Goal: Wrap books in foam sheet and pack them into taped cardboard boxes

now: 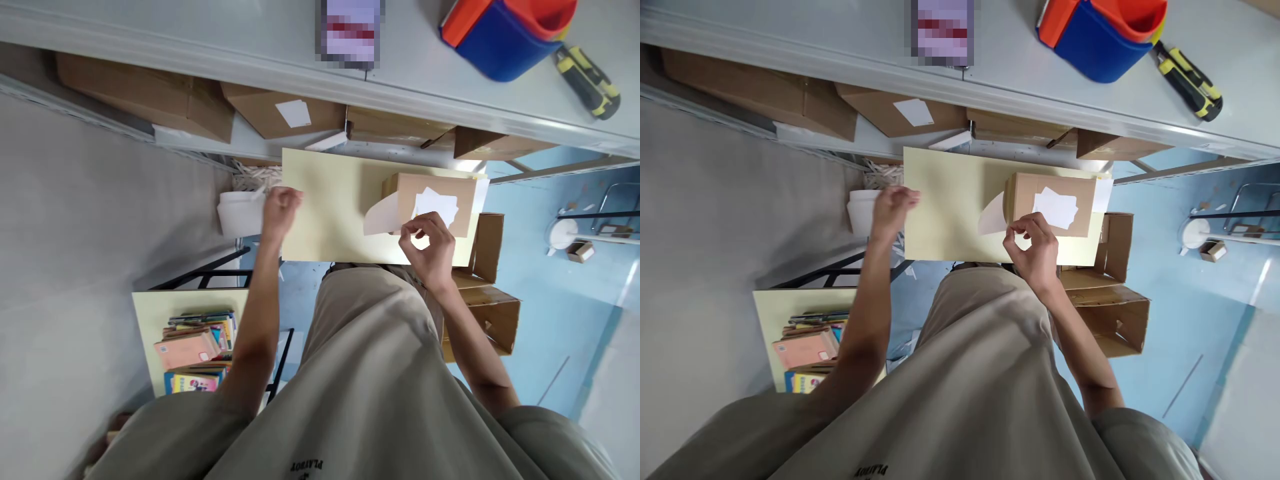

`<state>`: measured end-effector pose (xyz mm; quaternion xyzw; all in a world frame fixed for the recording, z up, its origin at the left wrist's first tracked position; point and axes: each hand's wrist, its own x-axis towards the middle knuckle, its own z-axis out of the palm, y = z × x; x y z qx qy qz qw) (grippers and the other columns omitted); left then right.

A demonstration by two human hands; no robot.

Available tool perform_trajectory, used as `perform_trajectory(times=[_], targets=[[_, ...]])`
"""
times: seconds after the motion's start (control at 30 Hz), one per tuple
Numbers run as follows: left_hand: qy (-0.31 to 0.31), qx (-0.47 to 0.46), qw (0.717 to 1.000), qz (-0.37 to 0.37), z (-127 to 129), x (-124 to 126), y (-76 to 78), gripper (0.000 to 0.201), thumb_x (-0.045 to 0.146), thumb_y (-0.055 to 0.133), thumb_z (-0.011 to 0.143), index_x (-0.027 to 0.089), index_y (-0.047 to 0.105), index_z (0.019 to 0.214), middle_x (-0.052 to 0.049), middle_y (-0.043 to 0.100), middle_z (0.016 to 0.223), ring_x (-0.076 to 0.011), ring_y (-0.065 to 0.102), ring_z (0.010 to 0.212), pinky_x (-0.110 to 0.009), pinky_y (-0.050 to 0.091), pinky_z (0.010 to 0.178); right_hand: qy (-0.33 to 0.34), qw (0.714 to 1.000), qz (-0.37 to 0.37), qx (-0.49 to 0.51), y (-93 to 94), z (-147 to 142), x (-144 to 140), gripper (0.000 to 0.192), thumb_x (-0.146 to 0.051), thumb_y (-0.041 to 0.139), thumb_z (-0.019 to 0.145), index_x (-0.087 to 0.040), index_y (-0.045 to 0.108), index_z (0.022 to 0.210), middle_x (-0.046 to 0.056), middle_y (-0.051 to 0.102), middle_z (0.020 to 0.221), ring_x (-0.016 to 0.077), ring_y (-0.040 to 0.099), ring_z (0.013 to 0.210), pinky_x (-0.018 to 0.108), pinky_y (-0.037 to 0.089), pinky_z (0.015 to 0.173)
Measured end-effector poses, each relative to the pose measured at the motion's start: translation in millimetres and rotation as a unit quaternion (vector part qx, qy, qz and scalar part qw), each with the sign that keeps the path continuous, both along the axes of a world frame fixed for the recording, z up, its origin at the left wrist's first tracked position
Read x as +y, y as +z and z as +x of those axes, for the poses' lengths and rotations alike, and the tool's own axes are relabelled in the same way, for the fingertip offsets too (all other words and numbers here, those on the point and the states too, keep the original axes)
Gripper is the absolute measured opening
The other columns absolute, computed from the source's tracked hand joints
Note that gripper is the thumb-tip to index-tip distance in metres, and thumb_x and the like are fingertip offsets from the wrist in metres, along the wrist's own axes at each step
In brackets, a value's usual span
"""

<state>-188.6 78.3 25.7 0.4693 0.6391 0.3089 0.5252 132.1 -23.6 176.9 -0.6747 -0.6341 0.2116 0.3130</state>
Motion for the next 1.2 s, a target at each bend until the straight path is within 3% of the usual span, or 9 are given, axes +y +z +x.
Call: perform_trajectory(times=[0.1, 0.17, 0.3, 0.43, 0.6, 0.67, 0.77, 0.9, 1.2], targets=[[-0.004, -0.184, 0.982, -0.048, 87.7, -48.2, 44.9, 0.061, 0.08, 0.082, 0.088, 0.025, 0.058, 0.101, -0.011, 0.085, 0.111, -0.0239, 0.082, 0.108, -0.043, 0.064, 0.102, 0.011, 0.999, 0.025, -0.028, -8.4, 12.3, -2.7, 0.01, -0.02, 0.067, 0.099, -0.027, 0.072, 0.094, 0.006, 0.073, 0.1, 0.0238, 0.07, 0.087, 0.041, 0.062, 0.073], [-0.012, -0.245, 0.968, -0.053, 133.1, -69.4, 72.4, 0.061, 0.078, 0.085, 0.088, 0.024, 0.06, 0.099, -0.011, 0.086, 0.11, -0.0252, 0.083, 0.111, -0.044, 0.065, 0.104, 0.03, 0.997, 0.043, -0.053, -13.3, 19.2, -5.2, 0.01, -0.019, 0.067, 0.1, -0.027, 0.073, 0.096, 0.007, 0.073, 0.101, 0.0263, 0.071, 0.092, 0.044, 0.062, 0.079], [0.001, -0.245, 0.968, -0.043, 182.6, -83.6, 100.1, 0.059, 0.074, 0.089, 0.088, 0.025, 0.057, 0.099, -0.008, 0.084, 0.108, -0.0235, 0.081, 0.11, -0.042, 0.064, 0.102, 0.08, 0.988, 0.077, -0.112, -23.1, 31.8, -11.4, 0.012, -0.017, 0.068, 0.102, -0.026, 0.073, 0.099, 0.008, 0.074, 0.101, 0.0264, 0.069, 0.092, 0.044, 0.06, 0.085], [0.017, -0.168, 0.985, -0.03, 206.0, -84.2, 100.2, 0.058, 0.073, 0.088, 0.087, 0.027, 0.054, 0.098, -0.003, 0.078, 0.099, -0.0223, 0.079, 0.105, -0.037, 0.064, 0.095, 0.116, 0.985, 0.07, -0.109, -34.8, 45.4, -19.3, 0.014, -0.017, 0.066, 0.106, -0.026, 0.076, 0.103, 0.008, 0.075, 0.102, 0.0257, 0.068, 0.09, 0.042, 0.059, 0.084], [0.068, -0.107, 0.991, -0.048, 233.1, -92.0, 91.7, 0.056, 0.076, 0.082, 0.09, 0.027, 0.059, 0.103, -0.003, 0.077, 0.097, -0.021, 0.077, 0.095, -0.036, 0.065, 0.088, 0.154, 0.988, 0.018, -0.007, -45.9, 80.9, -30.1, 0.013, -0.026, 0.069, 0.111, -0.025, 0.081, 0.115, 0.01, 0.077, 0.112, 0.0267, 0.074, 0.099, 0.043, 0.064, 0.087], [0.081, -0.096, 0.99, -0.06, 242.6, -95.7, 88.2, 0.056, 0.076, 0.083, 0.089, 0.027, 0.062, 0.104, -0.003, 0.078, 0.096, -0.0208, 0.077, 0.094, -0.036, 0.066, 0.089, 0.121, 0.992, -0.002, 0.042, -50.5, 107.5, -30.1, 0.015, -0.028, 0.069, 0.111, -0.026, 0.083, 0.113, 0.009, 0.077, 0.111, 0.0259, 0.075, 0.101, 0.043, 0.066, 0.088], [0.081, -0.088, 0.99, -0.078, 254.4, -100.0, 84.3, 0.058, 0.079, 0.083, 0.087, 0.027, 0.063, 0.104, -0.004, 0.08, 0.095, -0.0218, 0.079, 0.093, -0.037, 0.067, 0.087, 0.018, 0.993, -0.042, 0.113, -62.3, 155.4, -23.2, 0.016, -0.031, 0.07, 0.109, -0.025, 0.085, 0.109, 0.008, 0.076, 0.108, 0.0224, 0.074, 0.09, 0.04, 0.067, 0.082], [0.056, -0.076, 0.992, -0.086, 266.9, -104.4, 83.2, 0.062, 0.084, 0.08, 0.086, 0.027, 0.062, 0.104, -0.004, 0.082, 0.093, -0.0233, 0.081, 0.092, -0.037, 0.067, 0.083, -0.078, 0.972, -0.099, 0.197, -85.1, 204.1, -10.8, 0.016, -0.034, 0.076, 0.101, -0.022, 0.086, 0.1, 0.005, 0.075, 0.1, 0.0175, 0.069, 0.079, 0.036, 0.063, 0.075], [0.038, -0.066, 0.993, -0.095, 286.4, -111.0, 86.8, 0.065, 0.086, 0.082, 0.085, 0.026, 0.063, 0.103, -0.004, 0.081, 0.093, -0.0238, 0.08, 0.093, -0.037, 0.067, 0.084, -0.068, 0.938, -0.177, 0.292, -109.8, 227.5, -13.0, 0.019, -0.037, 0.074, 0.092, -0.021, 0.084, 0.093, 0.005, 0.08, 0.102, 0.0162, 0.071, 0.079, 0.036, 0.062, 0.079]])
